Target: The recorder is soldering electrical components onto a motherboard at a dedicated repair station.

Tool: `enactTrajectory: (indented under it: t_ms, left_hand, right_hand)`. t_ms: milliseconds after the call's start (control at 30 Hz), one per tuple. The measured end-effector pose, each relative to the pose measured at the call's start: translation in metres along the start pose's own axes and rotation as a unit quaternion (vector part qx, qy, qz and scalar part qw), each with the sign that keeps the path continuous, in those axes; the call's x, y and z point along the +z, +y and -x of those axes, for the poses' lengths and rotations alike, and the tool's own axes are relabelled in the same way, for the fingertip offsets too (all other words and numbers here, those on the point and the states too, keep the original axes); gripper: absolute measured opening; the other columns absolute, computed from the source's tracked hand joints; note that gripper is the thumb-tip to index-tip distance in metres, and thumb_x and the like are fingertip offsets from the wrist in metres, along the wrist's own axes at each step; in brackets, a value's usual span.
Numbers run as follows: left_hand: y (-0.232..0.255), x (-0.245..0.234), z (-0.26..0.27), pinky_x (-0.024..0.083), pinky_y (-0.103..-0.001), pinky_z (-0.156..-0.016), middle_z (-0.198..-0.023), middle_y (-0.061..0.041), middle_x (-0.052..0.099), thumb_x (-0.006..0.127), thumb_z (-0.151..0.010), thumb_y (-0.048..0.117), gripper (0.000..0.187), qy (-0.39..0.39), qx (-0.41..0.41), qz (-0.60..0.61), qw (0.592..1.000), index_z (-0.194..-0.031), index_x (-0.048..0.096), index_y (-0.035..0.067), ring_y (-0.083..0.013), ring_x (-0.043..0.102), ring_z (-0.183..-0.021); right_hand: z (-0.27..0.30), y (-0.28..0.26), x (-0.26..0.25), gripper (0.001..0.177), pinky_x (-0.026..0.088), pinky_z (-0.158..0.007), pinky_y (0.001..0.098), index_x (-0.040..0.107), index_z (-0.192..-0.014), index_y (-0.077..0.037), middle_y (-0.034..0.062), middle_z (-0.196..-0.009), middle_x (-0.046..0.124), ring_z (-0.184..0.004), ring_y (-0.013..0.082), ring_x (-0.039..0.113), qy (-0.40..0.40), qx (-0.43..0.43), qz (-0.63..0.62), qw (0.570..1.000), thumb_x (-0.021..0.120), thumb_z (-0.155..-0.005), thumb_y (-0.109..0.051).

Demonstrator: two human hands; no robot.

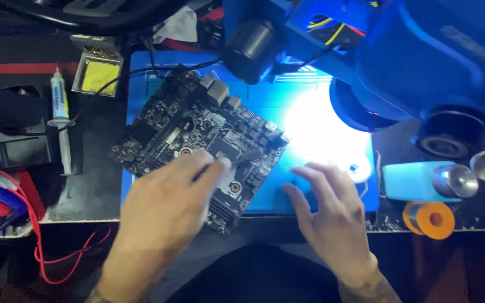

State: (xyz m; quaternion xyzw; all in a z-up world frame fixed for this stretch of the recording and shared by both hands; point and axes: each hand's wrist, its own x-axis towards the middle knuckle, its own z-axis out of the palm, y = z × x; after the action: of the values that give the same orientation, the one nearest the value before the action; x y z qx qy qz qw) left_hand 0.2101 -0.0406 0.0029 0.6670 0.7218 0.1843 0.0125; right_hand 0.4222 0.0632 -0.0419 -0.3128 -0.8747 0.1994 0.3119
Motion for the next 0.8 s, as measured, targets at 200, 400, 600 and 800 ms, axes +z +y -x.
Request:
enactTrajectory:
  t_ms: [200,400,600,800]
  left_hand:
    - [-0.002,0.012,-0.013,0.056,-0.038,-0.065,-0.105,-0.007,0.066,0.064,-0.077,0.005,0.04,0.006,0.067,0.022,0.998,-0.117,0.068,0.006,-0.0242,0.068,-0.088]
    - [-0.003,0.009,-0.013,0.055,-0.036,-0.061,-0.103,-0.006,0.067,0.063,-0.083,0.006,0.034,-0.023,0.036,0.006,0.999,-0.116,0.069,0.005,-0.0215,0.067,-0.083]
    - [-0.002,0.008,-0.017,0.055,-0.036,-0.062,-0.1,-0.005,0.066,0.064,-0.084,0.009,0.03,-0.02,0.048,0.014,0.999,-0.113,0.069,0.005,-0.0216,0.067,-0.085]
    - [-0.003,0.01,-0.019,0.055,-0.036,-0.064,-0.101,-0.004,0.065,0.062,-0.084,0.008,0.027,-0.004,0.063,0.02,0.998,-0.11,0.068,0.007,-0.0216,0.068,-0.088]
  right_hand:
    - [-0.011,0.007,0.008,0.019,0.053,-0.08,0.0394,0.07,-0.106,-0.004,0.0126,-0.1,0.071,-0.09,0.0316,0.068,0.015,0.035,0.044,0.998,0.075,-0.088,-0.008]
    - [-0.007,0.017,-0.005,0.013,0.052,-0.076,0.0406,0.07,-0.104,-0.007,0.0118,-0.094,0.068,-0.085,0.0297,0.066,0.019,0.084,0.105,0.991,0.073,-0.092,-0.005]
    - [-0.013,0.025,-0.018,0.009,0.051,-0.072,0.0363,0.063,-0.107,-0.003,0.0132,-0.097,0.063,-0.08,0.0246,0.066,0.073,0.123,0.116,0.983,0.071,-0.103,-0.005]
    - [-0.022,0.028,-0.014,0.01,0.052,-0.073,0.0379,0.067,-0.109,-0.001,0.0161,-0.101,0.065,-0.083,0.03,0.067,0.066,0.123,0.121,0.983,0.07,-0.1,-0.004]
